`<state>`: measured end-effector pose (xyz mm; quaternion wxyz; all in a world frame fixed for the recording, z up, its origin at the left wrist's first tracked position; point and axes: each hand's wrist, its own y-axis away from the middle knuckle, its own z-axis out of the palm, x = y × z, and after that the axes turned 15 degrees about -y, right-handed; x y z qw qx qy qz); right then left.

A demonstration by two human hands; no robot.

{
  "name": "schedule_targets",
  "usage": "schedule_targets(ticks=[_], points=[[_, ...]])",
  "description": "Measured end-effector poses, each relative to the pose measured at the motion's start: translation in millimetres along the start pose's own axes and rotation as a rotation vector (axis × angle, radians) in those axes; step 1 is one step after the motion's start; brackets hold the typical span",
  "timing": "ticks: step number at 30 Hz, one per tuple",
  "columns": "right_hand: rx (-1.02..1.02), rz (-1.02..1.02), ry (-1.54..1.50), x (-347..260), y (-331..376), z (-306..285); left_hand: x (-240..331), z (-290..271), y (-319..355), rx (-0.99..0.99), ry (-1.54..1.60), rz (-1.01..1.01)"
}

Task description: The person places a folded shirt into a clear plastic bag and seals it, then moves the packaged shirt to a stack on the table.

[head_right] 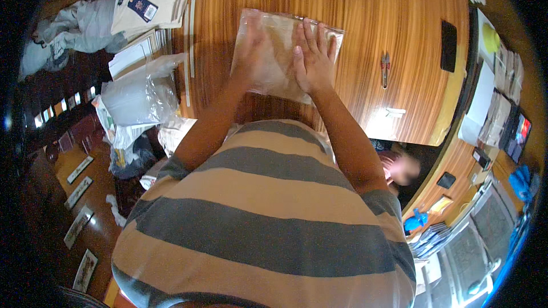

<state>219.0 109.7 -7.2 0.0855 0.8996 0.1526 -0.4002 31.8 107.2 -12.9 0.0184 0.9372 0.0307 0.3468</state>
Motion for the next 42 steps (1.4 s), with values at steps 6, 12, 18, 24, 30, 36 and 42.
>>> schedule_targets(ticks=[6, 12, 18, 24, 30, 36, 42], points=[[0.036, -0.012, 0.002, -5, 4, 2, -38, -44, 5, -0.044, -0.537, 0.275], [0.053, -0.029, 0.234, -8, 3, 9, -44, -39, 8, 0.037, -0.605, 0.340], [0.150, -0.015, 0.506, -40, -5, 36, -23, -39, 5, 0.092, -0.704, 0.376], [0.162, 0.031, 0.296, -50, -5, 54, -29, -33, 2, 0.088, -0.605, 0.359], [0.353, -0.048, 0.100, -58, 0, 30, -37, -31, 5, 0.041, -0.449, 0.270], [0.445, 0.540, -0.158, -30, 91, -20, -52, -25, 98, 0.143, 0.318, -0.118], [0.342, 0.460, -0.490, -24, 105, -30, -56, -47, 99, 0.005, 0.342, -0.260]])
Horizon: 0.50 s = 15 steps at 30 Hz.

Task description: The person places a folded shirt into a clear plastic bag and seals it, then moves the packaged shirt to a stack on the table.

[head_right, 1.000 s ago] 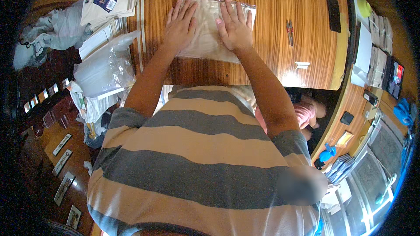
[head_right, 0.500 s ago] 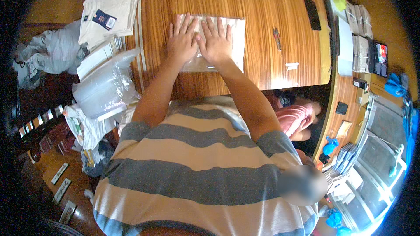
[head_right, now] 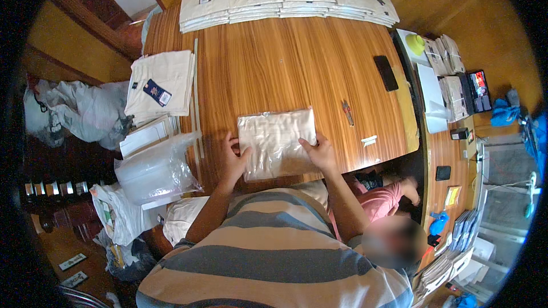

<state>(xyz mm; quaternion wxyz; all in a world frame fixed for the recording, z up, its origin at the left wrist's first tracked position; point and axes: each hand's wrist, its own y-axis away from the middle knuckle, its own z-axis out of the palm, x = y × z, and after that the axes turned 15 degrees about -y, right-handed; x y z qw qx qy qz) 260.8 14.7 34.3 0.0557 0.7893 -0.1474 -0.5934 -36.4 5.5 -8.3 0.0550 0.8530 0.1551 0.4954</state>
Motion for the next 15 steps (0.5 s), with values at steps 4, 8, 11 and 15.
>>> schedule_targets(ticks=[4, 8, 11, 15], points=[[0.102, -0.557, 0.075, -98, 8, -9, 40, -7, -33, -0.243, 0.532, -0.366], [-0.238, -1.018, 0.176, -141, 23, -43, 81, 1, -56, -0.457, 1.262, -0.236], [-0.419, -1.036, 0.470, -108, 17, -42, 100, -3, -74, -0.837, 1.558, 0.094], [-0.631, -0.795, 0.690, -34, -13, -19, 30, 31, -122, -0.520, 0.780, -0.148]])
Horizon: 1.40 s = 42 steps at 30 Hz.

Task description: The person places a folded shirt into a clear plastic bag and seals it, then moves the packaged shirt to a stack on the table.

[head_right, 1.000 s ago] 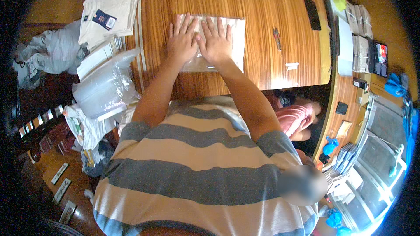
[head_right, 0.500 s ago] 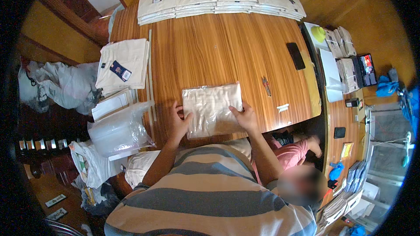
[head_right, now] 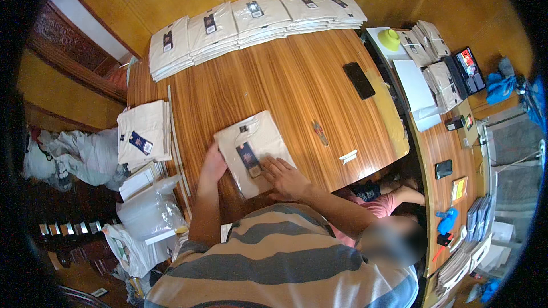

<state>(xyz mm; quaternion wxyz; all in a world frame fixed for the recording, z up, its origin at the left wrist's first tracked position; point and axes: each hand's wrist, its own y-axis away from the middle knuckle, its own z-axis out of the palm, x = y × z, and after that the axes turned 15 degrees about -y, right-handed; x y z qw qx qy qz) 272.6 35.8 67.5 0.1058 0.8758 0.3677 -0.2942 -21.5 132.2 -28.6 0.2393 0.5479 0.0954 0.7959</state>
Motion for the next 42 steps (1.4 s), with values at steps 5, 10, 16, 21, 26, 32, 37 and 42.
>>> schedule_targets(ticks=[5, 10, 16, 21, 26, 32, 37, 42], points=[[0.235, 0.250, -0.016, 39, -61, 14, 40, 68, 31, 0.819, -1.280, 0.088], [0.264, 0.304, 0.040, 60, -104, 34, -1, 108, 16, 0.499, -1.907, 0.356], [0.197, 0.315, -0.055, 63, -102, 33, -13, 107, 14, 0.469, -1.886, 0.223], [0.175, 0.327, -0.072, 64, -104, 33, -15, 107, 13, 0.479, -1.840, 0.210], [0.216, 0.299, -0.084, 66, -102, 29, -18, 87, 17, 0.498, -1.684, 0.425], [0.234, 0.238, -0.377, 76, -100, 21, -57, 67, 83, 0.780, -0.743, 0.062], [0.216, 0.054, -0.704, 104, -70, -9, -31, 114, 98, 0.429, -0.205, -0.203], [0.496, 0.234, -1.025, 121, -10, -57, -1, 151, 67, 0.463, -0.382, -0.089]])
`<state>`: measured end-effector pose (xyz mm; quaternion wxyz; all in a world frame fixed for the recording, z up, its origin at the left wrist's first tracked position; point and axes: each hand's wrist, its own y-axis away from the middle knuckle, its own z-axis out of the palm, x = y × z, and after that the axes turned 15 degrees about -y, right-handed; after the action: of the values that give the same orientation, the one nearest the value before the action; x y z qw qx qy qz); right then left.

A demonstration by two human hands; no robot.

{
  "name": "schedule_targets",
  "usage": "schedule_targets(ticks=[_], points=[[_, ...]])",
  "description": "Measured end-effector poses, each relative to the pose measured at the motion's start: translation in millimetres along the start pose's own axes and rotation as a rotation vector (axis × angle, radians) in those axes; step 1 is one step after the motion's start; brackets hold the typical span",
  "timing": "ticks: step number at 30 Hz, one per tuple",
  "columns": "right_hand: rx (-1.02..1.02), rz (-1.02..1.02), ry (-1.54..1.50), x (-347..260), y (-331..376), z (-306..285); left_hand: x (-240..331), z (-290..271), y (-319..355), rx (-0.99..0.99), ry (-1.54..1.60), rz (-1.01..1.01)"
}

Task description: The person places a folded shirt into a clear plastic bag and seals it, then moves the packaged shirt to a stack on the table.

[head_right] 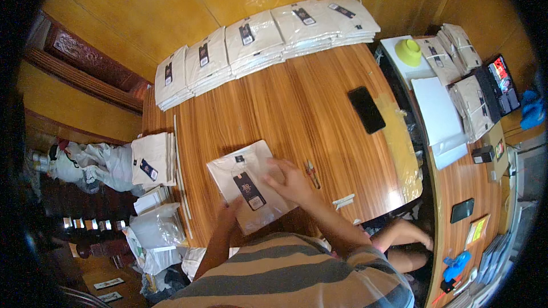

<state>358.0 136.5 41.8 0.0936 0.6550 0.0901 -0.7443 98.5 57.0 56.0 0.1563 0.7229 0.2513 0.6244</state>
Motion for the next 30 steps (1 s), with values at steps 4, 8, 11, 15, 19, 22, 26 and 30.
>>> schedule_targets(ticks=[4, 8, 11, 15, 19, 22, 26, 30], points=[[0.572, -0.098, -0.072, -39, 31, -15, 81, 39, -21, -0.043, -0.027, 0.412], [0.848, -0.092, -0.667, -55, 9, -33, 186, 103, -44, -0.201, 0.122, 0.461], [0.697, -0.231, -1.029, -97, -34, -87, 226, 157, -77, -0.272, -0.179, 0.489], [0.864, -0.536, -0.525, -95, -112, -200, 213, 192, -139, -0.077, -0.668, 0.825], [0.800, -0.579, -0.504, -119, -203, -287, 112, 155, -205, 0.110, -1.402, 0.816], [0.850, -0.462, -0.677, -114, -276, -360, 98, 152, -214, 0.020, -1.529, 0.721], [1.111, -0.307, -0.739, -75, -351, -442, 109, 146, -209, -0.006, -1.525, 0.707], [1.113, -0.441, -0.328, -33, -362, -542, 114, 164, -219, -0.034, -1.409, 0.793]])
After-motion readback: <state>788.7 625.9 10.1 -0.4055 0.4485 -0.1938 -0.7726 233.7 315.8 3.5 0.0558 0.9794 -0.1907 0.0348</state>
